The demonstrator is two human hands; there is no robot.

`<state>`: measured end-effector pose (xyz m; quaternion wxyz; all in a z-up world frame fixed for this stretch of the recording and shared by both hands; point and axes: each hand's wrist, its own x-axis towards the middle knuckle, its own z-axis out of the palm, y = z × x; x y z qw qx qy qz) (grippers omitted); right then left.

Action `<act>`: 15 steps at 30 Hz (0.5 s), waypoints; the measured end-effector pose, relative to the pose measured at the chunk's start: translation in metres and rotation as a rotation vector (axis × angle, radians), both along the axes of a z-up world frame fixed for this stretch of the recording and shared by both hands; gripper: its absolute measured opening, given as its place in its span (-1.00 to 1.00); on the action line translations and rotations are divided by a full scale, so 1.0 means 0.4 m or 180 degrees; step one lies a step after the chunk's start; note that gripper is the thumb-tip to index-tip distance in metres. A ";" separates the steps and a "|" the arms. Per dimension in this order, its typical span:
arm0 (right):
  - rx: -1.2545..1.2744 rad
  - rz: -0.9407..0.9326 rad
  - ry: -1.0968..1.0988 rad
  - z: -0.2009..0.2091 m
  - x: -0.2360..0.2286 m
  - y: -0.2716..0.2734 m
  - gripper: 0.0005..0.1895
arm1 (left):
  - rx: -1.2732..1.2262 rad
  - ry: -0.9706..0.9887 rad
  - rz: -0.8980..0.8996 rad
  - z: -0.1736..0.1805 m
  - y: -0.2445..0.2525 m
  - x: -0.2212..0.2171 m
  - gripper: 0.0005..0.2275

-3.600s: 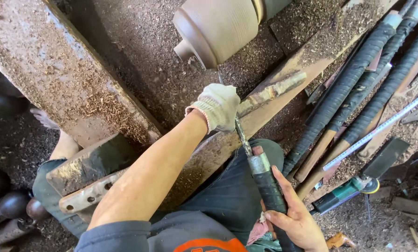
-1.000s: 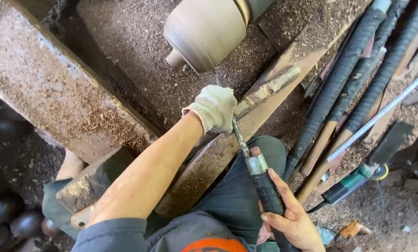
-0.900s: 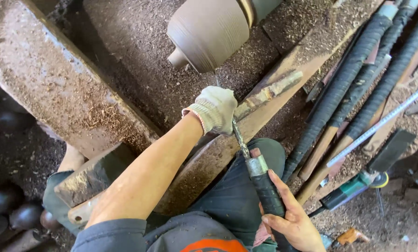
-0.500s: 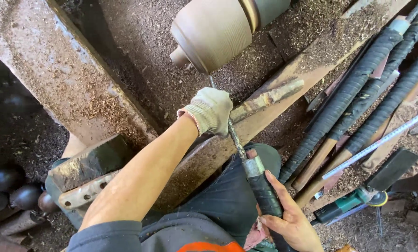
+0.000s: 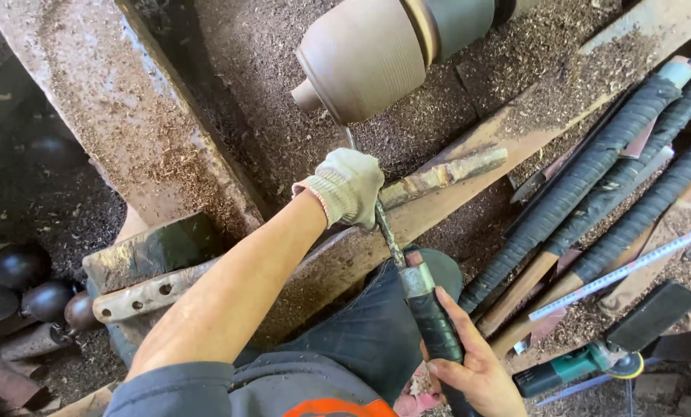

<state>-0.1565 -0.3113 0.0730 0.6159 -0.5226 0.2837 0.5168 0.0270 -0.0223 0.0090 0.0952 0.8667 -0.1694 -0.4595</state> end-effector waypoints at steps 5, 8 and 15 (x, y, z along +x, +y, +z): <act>0.0218 0.0009 -0.0246 -0.033 -0.009 -0.025 0.18 | 0.0075 -0.0032 -0.0004 0.009 -0.003 -0.002 -0.64; 0.0236 -0.0031 -0.0195 -0.029 -0.005 -0.023 0.18 | 0.0056 -0.0066 0.0029 0.015 -0.001 -0.003 -0.62; 0.0148 0.0039 -0.0438 0.012 -0.024 0.021 0.14 | -0.0182 0.0039 -0.0200 -0.023 0.007 0.008 -0.63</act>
